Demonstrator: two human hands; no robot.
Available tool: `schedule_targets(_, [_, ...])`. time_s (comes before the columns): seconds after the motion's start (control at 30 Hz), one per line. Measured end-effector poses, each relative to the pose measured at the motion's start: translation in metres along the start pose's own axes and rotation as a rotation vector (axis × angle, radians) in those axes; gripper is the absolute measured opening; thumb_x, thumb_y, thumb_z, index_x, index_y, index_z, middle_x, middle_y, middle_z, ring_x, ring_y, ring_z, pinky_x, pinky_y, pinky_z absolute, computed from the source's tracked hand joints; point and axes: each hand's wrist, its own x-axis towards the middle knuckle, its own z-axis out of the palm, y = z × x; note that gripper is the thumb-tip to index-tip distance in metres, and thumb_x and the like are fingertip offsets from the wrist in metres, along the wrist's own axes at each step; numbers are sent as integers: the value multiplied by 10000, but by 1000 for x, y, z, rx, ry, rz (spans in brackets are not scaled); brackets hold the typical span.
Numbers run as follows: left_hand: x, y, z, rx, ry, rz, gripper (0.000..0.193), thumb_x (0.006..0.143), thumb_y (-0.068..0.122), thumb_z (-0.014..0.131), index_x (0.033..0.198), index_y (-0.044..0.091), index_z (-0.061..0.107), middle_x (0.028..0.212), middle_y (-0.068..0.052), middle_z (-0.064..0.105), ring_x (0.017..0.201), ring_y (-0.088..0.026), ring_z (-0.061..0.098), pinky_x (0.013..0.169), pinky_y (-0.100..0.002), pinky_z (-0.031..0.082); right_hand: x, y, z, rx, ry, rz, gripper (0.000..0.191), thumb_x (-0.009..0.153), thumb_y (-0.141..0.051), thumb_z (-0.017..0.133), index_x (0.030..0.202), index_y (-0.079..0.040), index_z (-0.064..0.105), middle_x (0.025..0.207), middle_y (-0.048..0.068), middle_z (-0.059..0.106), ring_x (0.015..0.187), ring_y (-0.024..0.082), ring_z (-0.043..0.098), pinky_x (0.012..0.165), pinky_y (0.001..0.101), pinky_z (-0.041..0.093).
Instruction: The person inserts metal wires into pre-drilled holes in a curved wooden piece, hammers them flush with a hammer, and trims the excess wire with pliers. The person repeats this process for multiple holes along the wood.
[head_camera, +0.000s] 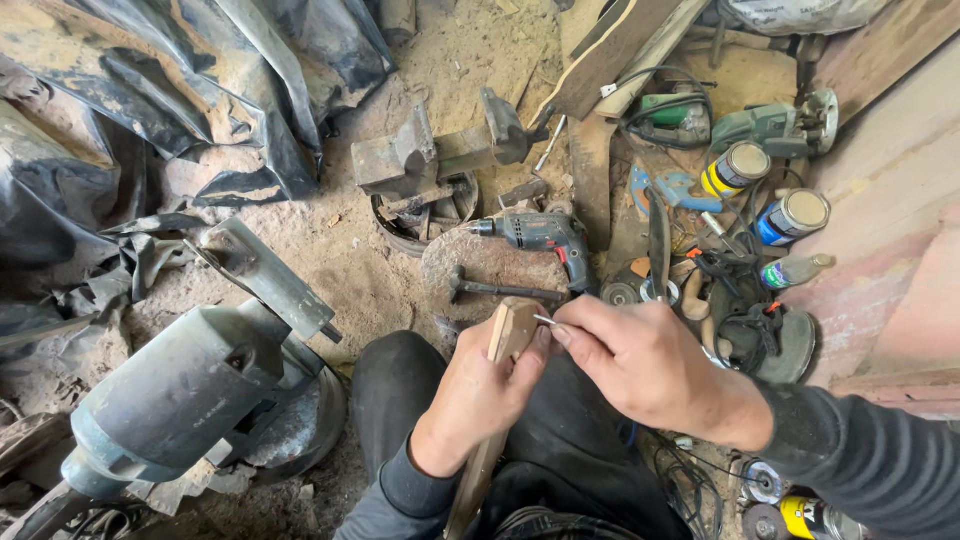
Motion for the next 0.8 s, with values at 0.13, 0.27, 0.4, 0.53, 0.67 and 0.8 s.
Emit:
schedule_targets(0.13, [-6, 3, 1, 44, 57, 91, 111, 963, 7, 608, 1072, 26, 612, 946, -113, 677, 829, -294, 730, 740, -354, 578, -12, 3, 13, 643, -41, 467, 155, 1022, -122, 634, 1027, 31, 660, 662, 9, 514, 535, 111, 502, 480, 255, 392])
schedule_targets(0.27, [-8, 5, 1, 59, 67, 76, 104, 973, 11, 621, 1075, 19, 606, 947, -127, 664, 802, -304, 713, 721, -364, 575, -12, 5, 13, 670, -31, 393, 168, 1029, -102, 613, 1073, 59, 629, 660, 21, 458, 533, 139, 441, 477, 276, 351])
schedule_targets(0.4, [-11, 9, 1, 59, 73, 70, 139, 963, 13, 631, 1099, 13, 602, 957, -146, 662, 791, -324, 699, 710, -377, 571, 0, 5, -2, -253, -6, -398, 187, 947, -91, 610, 1096, 21, 626, 683, 21, 515, 564, 183, 539, 522, 327, 417])
schedule_targets(0.53, [-13, 13, 1, 95, 98, 79, 163, 950, 13, 633, 1109, 13, 596, 957, -154, 659, 797, -344, 701, 703, -384, 572, 7, 2, -11, -379, -69, -545, 221, 896, -91, 628, 1058, 55, 668, 632, 26, 498, 514, 176, 510, 465, 346, 391])
schedule_targets(0.67, [-16, 16, 2, 96, 100, 50, 138, 975, 18, 620, 1109, 27, 585, 905, -126, 667, 791, -322, 729, 699, -373, 584, -7, -6, 6, 482, -83, 340, 185, 925, -108, 635, 1040, 31, 678, 620, 15, 511, 506, 145, 523, 464, 319, 408])
schedule_targets(0.8, [-17, 17, 2, 135, 108, 83, 165, 958, 4, 616, 1116, 24, 576, 925, -143, 665, 788, -337, 718, 689, -381, 577, -16, -5, 13, 674, -86, 451, 180, 931, -107, 631, 1039, 31, 673, 624, 15, 507, 509, 148, 524, 462, 318, 404])
